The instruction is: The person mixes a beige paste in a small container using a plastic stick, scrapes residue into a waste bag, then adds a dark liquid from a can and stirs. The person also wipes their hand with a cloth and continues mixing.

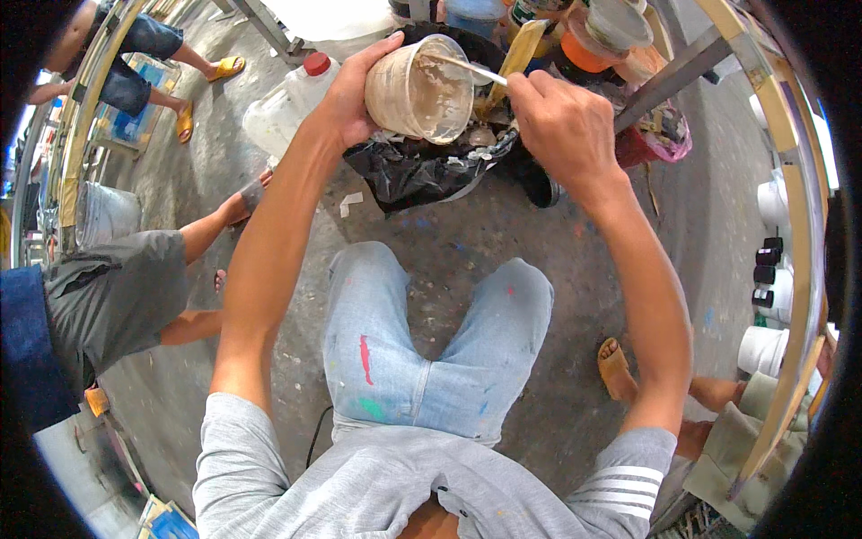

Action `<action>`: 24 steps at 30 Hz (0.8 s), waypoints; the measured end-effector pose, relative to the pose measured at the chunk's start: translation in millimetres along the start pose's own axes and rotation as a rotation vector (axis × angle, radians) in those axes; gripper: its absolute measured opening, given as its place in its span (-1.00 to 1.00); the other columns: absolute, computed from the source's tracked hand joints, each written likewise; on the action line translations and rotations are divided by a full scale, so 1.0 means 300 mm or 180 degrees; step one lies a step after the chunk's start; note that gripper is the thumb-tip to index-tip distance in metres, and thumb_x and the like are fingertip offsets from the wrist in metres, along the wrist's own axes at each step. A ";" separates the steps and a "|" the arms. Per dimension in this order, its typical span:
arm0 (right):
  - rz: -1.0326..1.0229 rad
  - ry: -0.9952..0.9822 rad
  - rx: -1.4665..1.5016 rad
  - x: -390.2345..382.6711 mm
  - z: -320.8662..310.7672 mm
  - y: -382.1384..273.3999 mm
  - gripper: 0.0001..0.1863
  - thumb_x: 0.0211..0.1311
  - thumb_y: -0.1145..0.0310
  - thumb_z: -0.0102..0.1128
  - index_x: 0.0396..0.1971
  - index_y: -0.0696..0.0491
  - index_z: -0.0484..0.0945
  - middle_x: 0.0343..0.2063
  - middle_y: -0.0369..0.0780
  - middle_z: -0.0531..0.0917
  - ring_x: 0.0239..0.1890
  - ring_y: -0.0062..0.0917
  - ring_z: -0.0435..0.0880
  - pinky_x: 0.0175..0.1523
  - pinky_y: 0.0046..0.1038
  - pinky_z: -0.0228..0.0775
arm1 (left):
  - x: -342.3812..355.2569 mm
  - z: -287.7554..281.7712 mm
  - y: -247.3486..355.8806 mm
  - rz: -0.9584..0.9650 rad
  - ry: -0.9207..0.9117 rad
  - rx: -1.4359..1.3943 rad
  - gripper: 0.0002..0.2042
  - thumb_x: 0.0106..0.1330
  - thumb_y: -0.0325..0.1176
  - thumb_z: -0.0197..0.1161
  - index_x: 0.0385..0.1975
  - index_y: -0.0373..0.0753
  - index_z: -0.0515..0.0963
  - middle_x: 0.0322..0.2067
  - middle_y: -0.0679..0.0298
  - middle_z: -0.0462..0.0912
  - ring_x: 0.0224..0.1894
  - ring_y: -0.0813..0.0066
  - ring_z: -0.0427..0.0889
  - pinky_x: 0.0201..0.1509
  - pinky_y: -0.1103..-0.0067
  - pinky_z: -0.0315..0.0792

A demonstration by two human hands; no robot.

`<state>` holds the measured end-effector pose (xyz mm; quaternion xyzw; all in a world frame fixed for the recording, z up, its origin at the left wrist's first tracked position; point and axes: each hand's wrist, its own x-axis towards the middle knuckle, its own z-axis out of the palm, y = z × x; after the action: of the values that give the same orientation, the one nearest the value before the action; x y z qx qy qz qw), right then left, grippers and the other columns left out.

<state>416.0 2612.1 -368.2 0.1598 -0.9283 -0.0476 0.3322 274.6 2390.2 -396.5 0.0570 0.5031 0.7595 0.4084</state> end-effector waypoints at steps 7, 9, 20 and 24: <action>-0.0432 0.0028 -0.0464 -0.007 0.037 0.035 -0.96 0.10 0.43 0.16 -0.47 0.04 0.49 -0.57 -0.25 0.58 -0.53 -0.43 0.70 -0.46 -0.39 0.52 | 0.005 -0.006 0.036 -0.0296 -0.0068 0.0327 -0.53 0.47 0.04 0.05 0.10 -0.21 0.58 -0.04 0.20 0.73 -0.05 0.32 0.75 0.11 0.28 0.61; -0.0201 -0.0124 -0.0455 -0.020 0.039 0.025 -0.97 0.12 0.44 0.15 -0.46 0.04 0.50 -0.55 -0.23 0.61 -0.53 -0.42 0.72 -0.47 -0.38 0.53 | 0.004 -0.002 0.038 -0.0268 -0.0015 0.0496 -0.53 0.46 0.05 0.07 0.09 -0.20 0.58 -0.05 0.21 0.73 -0.07 0.33 0.75 0.09 0.29 0.62; 0.0546 -0.0978 0.0995 -0.038 0.058 0.040 -0.83 0.28 0.30 0.18 -0.46 0.06 0.55 -0.53 -0.09 0.65 -0.42 -0.08 0.66 -0.35 -0.08 0.46 | -0.002 0.008 0.020 0.0109 -0.0087 0.0416 -0.51 0.47 0.04 0.06 0.09 -0.27 0.56 -0.03 0.16 0.71 -0.01 0.33 0.73 0.14 0.31 0.60; 0.0144 -0.0189 0.0290 0.008 -0.023 -0.019 -0.89 0.20 0.38 0.16 -0.49 0.06 0.55 -0.54 -0.15 0.63 -0.46 -0.30 0.73 -0.41 -0.25 0.56 | -0.004 -0.029 0.022 0.0067 -0.0058 0.0099 -0.50 0.47 0.05 0.07 0.08 -0.30 0.56 -0.02 0.14 0.71 0.01 0.33 0.72 0.18 0.34 0.58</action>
<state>420.0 2605.9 -362.5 0.1523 -0.9424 -0.0025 0.2979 267.3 2382.3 -395.0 0.0754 0.5106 0.7552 0.4040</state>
